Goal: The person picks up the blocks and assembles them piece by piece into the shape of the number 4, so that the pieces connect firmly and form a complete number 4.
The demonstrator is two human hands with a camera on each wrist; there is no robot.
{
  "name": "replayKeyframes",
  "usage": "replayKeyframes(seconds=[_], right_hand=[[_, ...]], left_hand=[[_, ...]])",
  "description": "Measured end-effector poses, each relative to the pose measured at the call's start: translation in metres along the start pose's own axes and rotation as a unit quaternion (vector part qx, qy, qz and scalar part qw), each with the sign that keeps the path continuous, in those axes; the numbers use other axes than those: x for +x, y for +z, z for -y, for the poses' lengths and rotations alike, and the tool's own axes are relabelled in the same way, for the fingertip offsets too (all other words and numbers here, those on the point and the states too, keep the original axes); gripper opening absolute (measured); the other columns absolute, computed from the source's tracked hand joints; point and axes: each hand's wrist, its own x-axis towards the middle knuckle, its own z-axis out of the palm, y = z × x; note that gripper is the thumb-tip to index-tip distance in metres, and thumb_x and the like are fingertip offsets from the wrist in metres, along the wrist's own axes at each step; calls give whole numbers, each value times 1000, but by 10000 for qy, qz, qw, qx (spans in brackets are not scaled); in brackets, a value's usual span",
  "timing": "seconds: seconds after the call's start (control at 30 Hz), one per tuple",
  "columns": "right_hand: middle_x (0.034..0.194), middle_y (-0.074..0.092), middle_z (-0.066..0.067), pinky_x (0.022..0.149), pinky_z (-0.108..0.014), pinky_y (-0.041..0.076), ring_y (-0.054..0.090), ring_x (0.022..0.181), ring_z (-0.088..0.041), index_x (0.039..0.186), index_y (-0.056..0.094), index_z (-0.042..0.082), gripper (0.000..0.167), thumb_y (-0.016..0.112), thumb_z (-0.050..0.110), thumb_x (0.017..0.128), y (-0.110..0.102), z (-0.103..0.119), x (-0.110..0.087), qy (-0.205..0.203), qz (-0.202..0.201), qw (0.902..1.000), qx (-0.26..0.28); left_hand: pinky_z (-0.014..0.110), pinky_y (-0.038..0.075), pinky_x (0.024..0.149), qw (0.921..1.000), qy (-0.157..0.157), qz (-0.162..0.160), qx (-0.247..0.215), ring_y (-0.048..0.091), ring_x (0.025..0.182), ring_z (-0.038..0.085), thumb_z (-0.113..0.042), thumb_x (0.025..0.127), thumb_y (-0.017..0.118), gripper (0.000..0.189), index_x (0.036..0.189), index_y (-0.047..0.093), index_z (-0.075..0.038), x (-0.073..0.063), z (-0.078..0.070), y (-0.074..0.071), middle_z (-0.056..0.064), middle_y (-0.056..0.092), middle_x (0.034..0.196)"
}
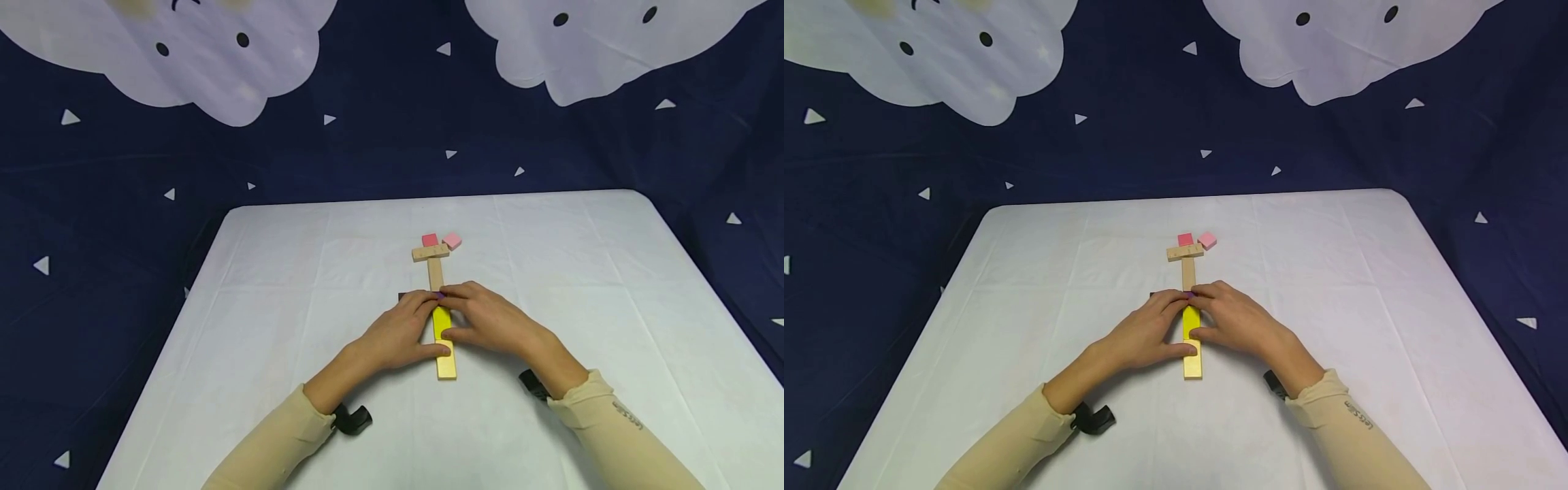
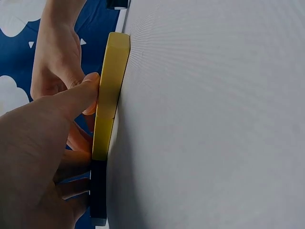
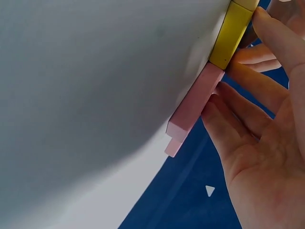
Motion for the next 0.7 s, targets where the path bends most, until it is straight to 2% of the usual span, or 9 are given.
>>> replayKeyframes(seconds=[0.3, 0.47, 0.7], right_hand=[[147, 41, -2, 100, -39, 39, 41, 125, -18, 136, 56, 11, 63, 70, 45, 85, 0, 2, 2, 66, 111, 9999, 10], [146, 43, -3, 93, -40, 45, 43, 122, -17, 136, 55, 10, 63, 69, 43, 85, -3, 5, 2, 90, 158, 9998, -1], [146, 43, -1, 93, -40, 46, 42, 123, -16, 135, 56, 11, 65, 68, 49, 84, -2, 5, 2, 134, 137, 9998, -34]], left_hand=[[33, 33, 106, 10000, -9, -37, 11, 33, 132, 17, -67, 83, 56, 84, 140, 46, -5, -1, 1, 0, 6, 37, 144], [35, 38, 103, 10000, -18, -38, 76, 35, 130, 18, -67, 83, 57, 84, 139, 48, -6, 0, 1, 0, 6, 39, 143], [40, 45, 95, 9999, 2, -117, 41, 37, 129, 17, -68, 82, 57, 84, 138, 49, -7, 0, 3, 0, 4, 39, 142]])
